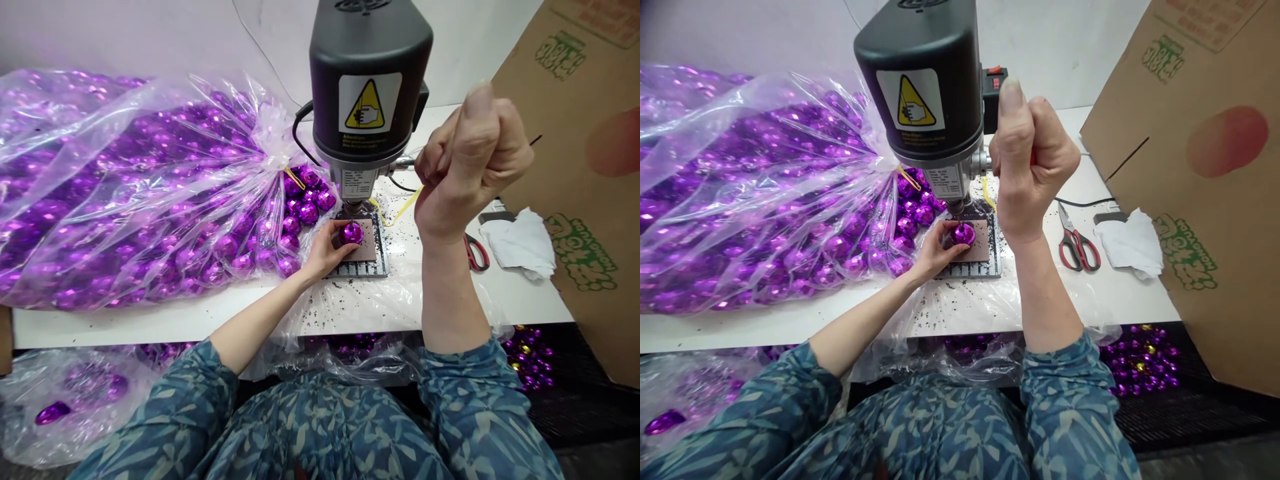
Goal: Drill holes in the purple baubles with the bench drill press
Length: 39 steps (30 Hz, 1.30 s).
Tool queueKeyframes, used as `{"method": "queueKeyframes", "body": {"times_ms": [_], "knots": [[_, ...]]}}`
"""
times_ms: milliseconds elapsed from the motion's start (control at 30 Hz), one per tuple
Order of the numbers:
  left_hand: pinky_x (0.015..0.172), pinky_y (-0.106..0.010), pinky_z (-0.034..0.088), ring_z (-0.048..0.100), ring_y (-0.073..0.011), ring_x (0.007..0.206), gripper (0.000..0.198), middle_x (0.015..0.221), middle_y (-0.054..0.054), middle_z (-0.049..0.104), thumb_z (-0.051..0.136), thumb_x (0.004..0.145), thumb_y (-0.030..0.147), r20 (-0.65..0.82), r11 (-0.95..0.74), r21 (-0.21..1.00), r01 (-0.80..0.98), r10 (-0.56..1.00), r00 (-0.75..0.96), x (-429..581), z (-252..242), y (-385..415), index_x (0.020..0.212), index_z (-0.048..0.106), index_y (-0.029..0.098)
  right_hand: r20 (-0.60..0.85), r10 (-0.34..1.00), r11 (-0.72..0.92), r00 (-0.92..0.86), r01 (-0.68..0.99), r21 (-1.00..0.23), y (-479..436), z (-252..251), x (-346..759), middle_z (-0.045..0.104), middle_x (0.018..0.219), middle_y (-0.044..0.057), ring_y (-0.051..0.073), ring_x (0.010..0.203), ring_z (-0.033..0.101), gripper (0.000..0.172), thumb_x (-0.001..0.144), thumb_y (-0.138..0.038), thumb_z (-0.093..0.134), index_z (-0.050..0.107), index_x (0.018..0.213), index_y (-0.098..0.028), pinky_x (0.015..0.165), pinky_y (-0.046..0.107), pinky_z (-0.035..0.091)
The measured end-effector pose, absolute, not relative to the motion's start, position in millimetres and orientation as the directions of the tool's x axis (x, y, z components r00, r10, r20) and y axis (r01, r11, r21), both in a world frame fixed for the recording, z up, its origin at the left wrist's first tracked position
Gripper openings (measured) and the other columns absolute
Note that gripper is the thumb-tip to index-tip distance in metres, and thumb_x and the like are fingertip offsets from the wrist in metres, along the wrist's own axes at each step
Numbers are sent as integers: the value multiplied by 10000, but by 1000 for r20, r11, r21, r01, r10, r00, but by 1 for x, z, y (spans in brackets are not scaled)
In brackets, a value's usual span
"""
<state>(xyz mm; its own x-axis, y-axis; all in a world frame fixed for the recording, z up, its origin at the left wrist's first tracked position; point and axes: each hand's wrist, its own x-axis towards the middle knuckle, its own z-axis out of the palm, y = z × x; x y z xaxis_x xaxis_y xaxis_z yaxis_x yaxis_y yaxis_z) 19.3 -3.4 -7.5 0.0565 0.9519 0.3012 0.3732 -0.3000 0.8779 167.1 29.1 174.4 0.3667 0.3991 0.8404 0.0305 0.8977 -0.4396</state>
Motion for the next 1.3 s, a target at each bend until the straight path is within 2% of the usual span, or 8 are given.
{"method": "queueKeyframes", "body": {"times_ms": [133, 267, 400, 633, 800, 967, 1200, 1300], "knots": [[978, -448, 554, 682, -277, 1123, 506, 1193, -93, 710, 863, 796, 353, 323, -326, 878, 351, 944, 69, 18, -12, -1, 1210, 607, 215, 842, 384, 901, 379, 47, -432, 22, 169, 165, 222, 470, -69, 14, 400, 265, 610, 949, -548, 559, 207, 588, -204, 435, 239, 207], [990, -462, 548, 676, -285, 1137, 500, 1192, -96, 707, 863, 792, 326, 321, -322, 877, 356, 945, 64, 18, -11, -2, 1209, 611, 211, 854, 323, 940, 407, -34, -340, 19, 159, 165, 116, 471, -61, 23, 388, 233, 621, 959, -416, 611, 178, 569, -199, 412, 241, 183], [979, -455, 555, 683, -279, 1127, 507, 1194, -96, 708, 857, 793, 320, 310, -311, 891, 330, 949, 59, 19, -9, -3, 1215, 602, 204, 863, 275, 960, 424, -69, -272, 24, 151, 166, 91, 483, -63, 10, 383, 228, 625, 948, -349, 633, 150, 583, -193, 406, 223, 182], [983, -471, 536, 675, -287, 1116, 523, 1181, -104, 708, 873, 773, 340, 293, -294, 906, 306, 955, 51, 19, -11, -2, 1204, 612, 201, 846, 194, 955, 497, 100, -278, 29, 142, 163, 84, 502, -62, 15, 360, 213, 618, 939, -432, 618, 161, 596, -197, 372, 213, 167], [988, -473, 531, 668, -289, 1123, 512, 1189, -102, 705, 871, 780, 357, 297, -299, 908, 293, 953, 52, 19, -11, -2, 1203, 621, 212, 827, 221, 948, 517, 85, -306, 29, 134, 163, 144, 503, -58, 10, 377, 277, 611, 913, -443, 634, 175, 595, -193, 413, 213, 202], [968, -466, 547, 677, -288, 1111, 517, 1179, -104, 710, 878, 773, 365, 295, -294, 908, 299, 955, 43, 20, -10, -3, 1194, 624, 205, 857, 73, 982, 510, 115, -152, 36, 131, 163, 116, 480, -64, -1, 363, 177, 637, 912, -383, 624, 98, 612, -185, 379, 206, 155], [969, -443, 558, 687, -272, 1111, 514, 1184, -93, 715, 875, 783, 349, 299, -298, 900, 317, 953, 49, 20, -9, -3, 1204, 616, 210, 930, 3, 996, 368, 83, -36, 36, 114, 172, 171, 449, -71, 13, 367, 204, 551, 914, -161, 556, 109, 594, -184, 360, 215, 219], [974, -447, 556, 685, -280, 1125, 526, 1189, -98, 714, 874, 786, 368, 298, -299, 898, 324, 953, 53, 20, -9, -3, 1213, 613, 206, 924, 23, 997, 382, 60, -50, 31, 114, 172, 170, 439, -71, 16, 360, 185, 556, 916, -157, 565, 130, 570, -179, 357, 220, 204]]}}
